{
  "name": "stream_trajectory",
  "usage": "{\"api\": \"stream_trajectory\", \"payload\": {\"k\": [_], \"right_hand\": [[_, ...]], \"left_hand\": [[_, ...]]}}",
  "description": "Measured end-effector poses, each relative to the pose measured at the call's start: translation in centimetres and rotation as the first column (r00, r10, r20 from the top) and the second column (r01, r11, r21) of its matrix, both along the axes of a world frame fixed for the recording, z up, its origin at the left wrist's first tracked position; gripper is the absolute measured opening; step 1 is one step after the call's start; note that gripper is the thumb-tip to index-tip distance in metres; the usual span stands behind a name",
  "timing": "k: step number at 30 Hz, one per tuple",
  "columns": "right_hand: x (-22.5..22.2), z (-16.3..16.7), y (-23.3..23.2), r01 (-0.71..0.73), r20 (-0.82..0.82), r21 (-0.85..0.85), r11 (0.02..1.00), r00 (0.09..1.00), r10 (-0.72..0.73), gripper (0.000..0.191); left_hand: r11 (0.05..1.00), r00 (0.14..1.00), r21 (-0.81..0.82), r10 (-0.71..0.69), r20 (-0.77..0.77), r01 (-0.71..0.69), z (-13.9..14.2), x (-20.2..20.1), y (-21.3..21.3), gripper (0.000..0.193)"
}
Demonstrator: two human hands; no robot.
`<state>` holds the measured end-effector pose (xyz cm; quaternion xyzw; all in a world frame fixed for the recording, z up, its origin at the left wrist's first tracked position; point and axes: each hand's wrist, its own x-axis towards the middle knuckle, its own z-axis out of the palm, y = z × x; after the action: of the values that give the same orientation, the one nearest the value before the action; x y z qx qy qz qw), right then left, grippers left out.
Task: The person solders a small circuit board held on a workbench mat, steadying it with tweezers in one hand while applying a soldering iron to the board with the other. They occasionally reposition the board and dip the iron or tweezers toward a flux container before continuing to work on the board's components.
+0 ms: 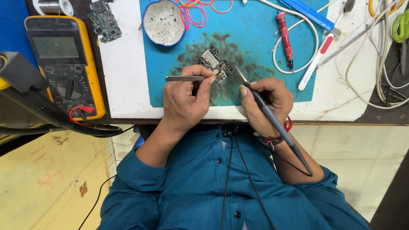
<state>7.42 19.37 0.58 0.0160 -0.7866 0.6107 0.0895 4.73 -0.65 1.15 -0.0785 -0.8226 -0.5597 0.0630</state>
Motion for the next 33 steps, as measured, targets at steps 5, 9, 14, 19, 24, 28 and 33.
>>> {"api": "stream_trajectory", "payload": {"k": [5, 9, 14, 19, 24, 28, 33], "right_hand": [[-0.3, 1.1, 0.1, -0.008, -0.122, 0.257, 0.966, 0.992, 0.041, 0.019], [-1.1, 1.1, 1.0, -0.084, -0.218, 0.367, 0.926, 0.96, 0.174, 0.019], [-0.9, 0.5, 1.3, -0.095, -0.166, 0.356, 0.93, 0.973, 0.163, 0.01], [-1.1, 0.5, 1.2, -0.16, -0.21, 0.372, 0.914, 0.945, 0.251, 0.009], [-1.3, 0.7, 0.9, -0.157, -0.205, 0.376, 0.913, 0.947, 0.247, 0.008], [-1.3, 0.6, 0.9, -0.159, -0.218, 0.373, 0.914, 0.943, 0.253, 0.008], [-1.3, 0.5, 0.8, -0.152, -0.219, 0.38, 0.912, 0.943, 0.249, 0.008]], "left_hand": [[0.999, 0.999, 0.036, 0.0, 0.033, -0.001, -0.2, 0.2, -0.2, 0.009], [0.999, 1.0, 0.049, -0.017, -0.004, 0.017, -0.3, 0.2, -0.2, 0.01], [1.0, 1.0, 0.017, -0.015, 0.008, 0.015, -0.4, 0.2, -0.2, 0.009], [1.0, 1.0, -0.004, -0.013, 0.013, 0.013, -0.2, 0.1, -0.1, 0.008], [1.0, 1.0, -0.006, -0.01, -0.009, 0.01, -0.2, 0.1, -0.1, 0.008], [1.0, 1.0, -0.01, -0.002, 0.0, 0.002, -0.3, 0.1, -0.1, 0.009], [1.0, 1.0, -0.001, -0.004, -0.004, 0.004, -0.3, 0.1, -0.2, 0.009]]}}
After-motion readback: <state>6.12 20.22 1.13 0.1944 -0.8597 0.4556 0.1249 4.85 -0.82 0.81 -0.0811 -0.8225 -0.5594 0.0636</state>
